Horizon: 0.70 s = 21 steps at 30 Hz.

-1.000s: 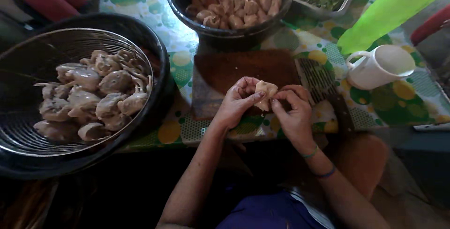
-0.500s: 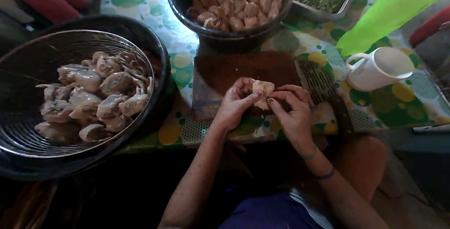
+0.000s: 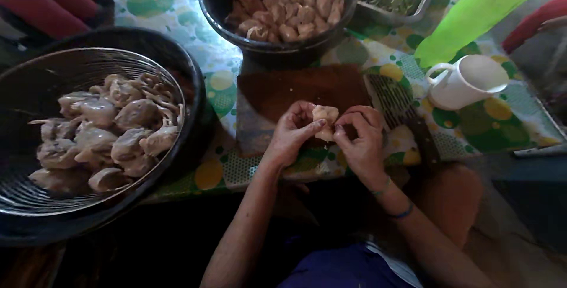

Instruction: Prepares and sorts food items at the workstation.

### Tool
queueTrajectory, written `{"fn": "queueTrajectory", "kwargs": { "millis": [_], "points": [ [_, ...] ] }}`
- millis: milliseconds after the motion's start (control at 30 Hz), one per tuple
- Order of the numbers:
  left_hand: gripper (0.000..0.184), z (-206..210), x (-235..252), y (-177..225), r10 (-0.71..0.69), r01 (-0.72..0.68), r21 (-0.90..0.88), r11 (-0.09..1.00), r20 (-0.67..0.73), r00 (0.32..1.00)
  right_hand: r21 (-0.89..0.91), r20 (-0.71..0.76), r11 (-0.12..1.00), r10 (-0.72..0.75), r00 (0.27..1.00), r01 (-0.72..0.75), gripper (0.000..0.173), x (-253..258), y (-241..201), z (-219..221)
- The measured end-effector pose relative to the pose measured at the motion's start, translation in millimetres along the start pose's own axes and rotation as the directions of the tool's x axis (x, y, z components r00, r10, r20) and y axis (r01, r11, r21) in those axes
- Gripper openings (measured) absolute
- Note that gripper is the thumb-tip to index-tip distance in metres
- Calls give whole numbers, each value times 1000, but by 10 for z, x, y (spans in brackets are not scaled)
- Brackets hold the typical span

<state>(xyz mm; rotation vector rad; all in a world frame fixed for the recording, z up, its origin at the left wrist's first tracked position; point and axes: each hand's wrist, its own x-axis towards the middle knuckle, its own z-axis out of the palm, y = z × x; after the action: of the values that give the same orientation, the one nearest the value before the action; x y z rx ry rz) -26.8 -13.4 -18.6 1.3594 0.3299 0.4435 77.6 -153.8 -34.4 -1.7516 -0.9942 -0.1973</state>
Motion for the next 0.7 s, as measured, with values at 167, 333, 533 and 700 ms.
{"fn": "queueTrajectory", "kwargs": {
  "millis": [167,333,533,700],
  "points": [
    [24,-6,-9,-9,11,-12,-46,999,-13,1000,33,-25,999,5,1000,-4,6,-6,56,-90],
    [23,0,-6,-5,-5,2,-76,997,-31,999,17,-3,999,-27,1000,27,14,-27,25,-65],
    [25,-11,-3,-19,11,-11,-101,995,-2,1000,3,-34,999,-48,998,48,11,-41,23,-8],
    [25,-14,-11,-9,13,-12,-101,995,1,1000,-19,-43,998,-66,997,65,11,-50,9,39]
  ]
}}
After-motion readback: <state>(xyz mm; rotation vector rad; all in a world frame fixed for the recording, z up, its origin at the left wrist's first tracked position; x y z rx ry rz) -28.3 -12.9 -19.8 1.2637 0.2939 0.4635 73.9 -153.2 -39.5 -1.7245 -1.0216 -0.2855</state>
